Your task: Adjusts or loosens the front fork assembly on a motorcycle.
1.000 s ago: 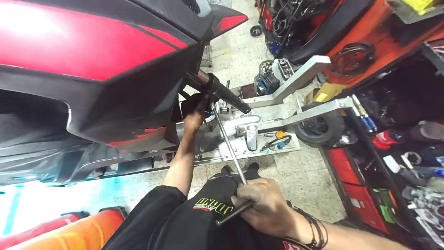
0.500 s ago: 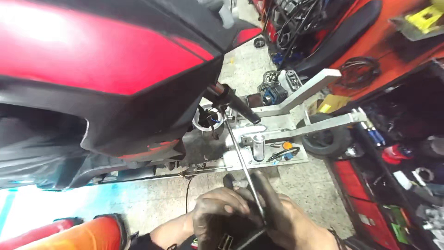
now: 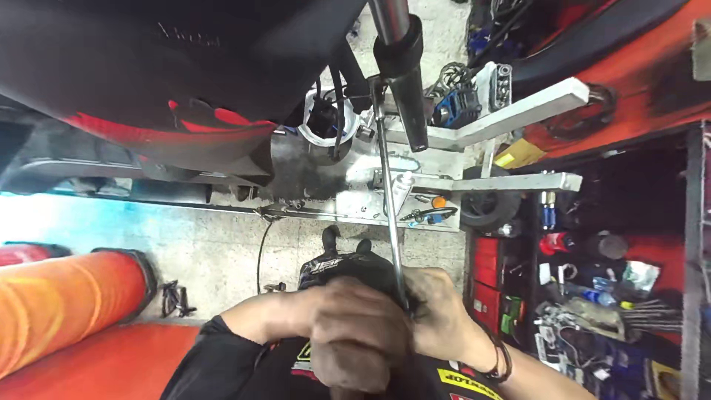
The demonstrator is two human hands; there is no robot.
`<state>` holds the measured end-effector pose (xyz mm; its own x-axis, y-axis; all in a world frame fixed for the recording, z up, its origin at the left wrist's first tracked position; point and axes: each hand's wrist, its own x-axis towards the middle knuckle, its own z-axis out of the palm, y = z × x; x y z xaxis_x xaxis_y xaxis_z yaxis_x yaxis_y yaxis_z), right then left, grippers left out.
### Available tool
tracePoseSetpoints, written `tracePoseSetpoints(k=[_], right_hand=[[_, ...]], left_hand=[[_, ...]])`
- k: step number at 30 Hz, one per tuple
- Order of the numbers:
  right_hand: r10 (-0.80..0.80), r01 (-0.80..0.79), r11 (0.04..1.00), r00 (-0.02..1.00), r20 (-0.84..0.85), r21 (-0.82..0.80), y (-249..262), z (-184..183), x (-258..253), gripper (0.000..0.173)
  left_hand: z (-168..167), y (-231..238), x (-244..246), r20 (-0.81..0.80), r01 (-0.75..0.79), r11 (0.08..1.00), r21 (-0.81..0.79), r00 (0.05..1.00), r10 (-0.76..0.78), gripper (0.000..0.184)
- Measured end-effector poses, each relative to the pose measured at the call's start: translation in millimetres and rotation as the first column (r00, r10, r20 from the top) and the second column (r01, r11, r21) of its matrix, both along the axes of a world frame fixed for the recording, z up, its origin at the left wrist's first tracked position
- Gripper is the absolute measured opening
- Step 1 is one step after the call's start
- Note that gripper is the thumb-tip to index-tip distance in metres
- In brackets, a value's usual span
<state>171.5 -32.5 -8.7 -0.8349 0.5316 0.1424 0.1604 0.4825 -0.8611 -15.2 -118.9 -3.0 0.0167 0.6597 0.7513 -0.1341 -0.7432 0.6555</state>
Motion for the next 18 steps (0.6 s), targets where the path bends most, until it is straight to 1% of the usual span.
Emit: tracePoseSetpoints(k=[1, 2, 3, 4, 5, 6, 7, 8, 10, 12, 14, 15, 16, 17, 18], right_hand=[[-0.007, 0.007, 1.0, 1.0, -0.008, -0.02, 1, -2, 0, 0.024], [-0.012, 0.011, 0.999, 1.0, -0.009, -0.036, 0, -4, -1, 0.026], [-0.002, 0.002, 0.999, 1.0, 0.001, -0.042, -1, -4, -1, 0.027], [0.015, -0.014, 0.999, 1.0, 0.025, -0.031, 0, -2, 0, 0.029], [0.02, -0.02, 1.0, 0.997, 0.071, 0.001, 0, 3, 2, 0.032], [0.009, -0.018, 0.998, 0.991, 0.133, 0.063, 1, 9, 4, 0.035], [-0.015, -0.014, 0.99, 0.979, 0.204, 0.139, 2, 15, 6, 0.037], [-0.043, -0.01, 0.981, 0.964, 0.264, 0.196, 2, 19, 8, 0.038], [-0.079, -0.002, 0.976, 0.93, 0.36, 0.218, -2, 21, 13, 0.04], [-0.088, 0.003, 0.978, 0.913, 0.398, 0.209, -2, 21, 17, 0.04], [-0.101, 0.028, 0.979, 0.928, 0.36, 0.203, 2, 20, 17, 0.042], [-0.099, 0.039, 0.983, 0.939, 0.331, 0.181, 1, 20, 18, 0.041], [-0.091, 0.043, 0.986, 0.946, 0.31, 0.158, 1, 21, 18, 0.039], [-0.076, 0.038, 0.991, 0.951, 0.3, 0.131, 1, 22, 19, 0.038], [-0.063, 0.036, 0.995, 0.955, 0.29, 0.097, 0, 22, 19, 0.037]], left_hand=[[-5, 2, -10, -0.061, -0.124, 0.99, -0.073, 0.991, 0.119, 0.035], [-13, 9, -22, -0.127, -0.285, 0.946, -0.154, 0.955, 0.267, 0.04], [-26, 22, -34, -0.225, -0.47, 0.854, -0.221, 0.877, 0.424, 0.045], [-40, 40, -46, -0.355, -0.636, 0.729, -0.253, 0.762, 0.541, 0.052], [-48, 58, -55, -0.493, -0.77, 0.574, -0.277, 0.627, 0.603, 0.059], [-51, 75, -61, -0.632, -0.868, 0.421, -0.263, 0.485, 0.605, 0.073], [-49, 91, -66, -0.729, -0.926, 0.322, -0.199, 0.359, 0.583, 0.084], [-43, 103, -66, -0.79, -0.946, 0.285, -0.158, 0.294, 0.538, 0.09], [-33, 120, -58, -0.842, -0.95, 0.276, -0.142, 0.263, 0.47, 0.09], [-28, 130, -49, -0.862, -0.959, 0.223, -0.174, 0.258, 0.436, 0.087], [-22, 140, -47, -0.901, -0.969, 0.151, -0.197, 0.24, 0.361, 0.094], [-21, 141, -45, -0.909, -0.965, 0.131, -0.228, 0.259, 0.326, 0.095], [-19, 141, -45, -0.913, -0.959, 0.123, -0.255, 0.281, 0.296, 0.096], [-20, 142, -45, -0.907, -0.954, 0.13, -0.27, 0.298, 0.298, 0.094], [-23, 142, -47, -0.898, -0.958, 0.144, -0.249, 0.284, 0.335, 0.087]])
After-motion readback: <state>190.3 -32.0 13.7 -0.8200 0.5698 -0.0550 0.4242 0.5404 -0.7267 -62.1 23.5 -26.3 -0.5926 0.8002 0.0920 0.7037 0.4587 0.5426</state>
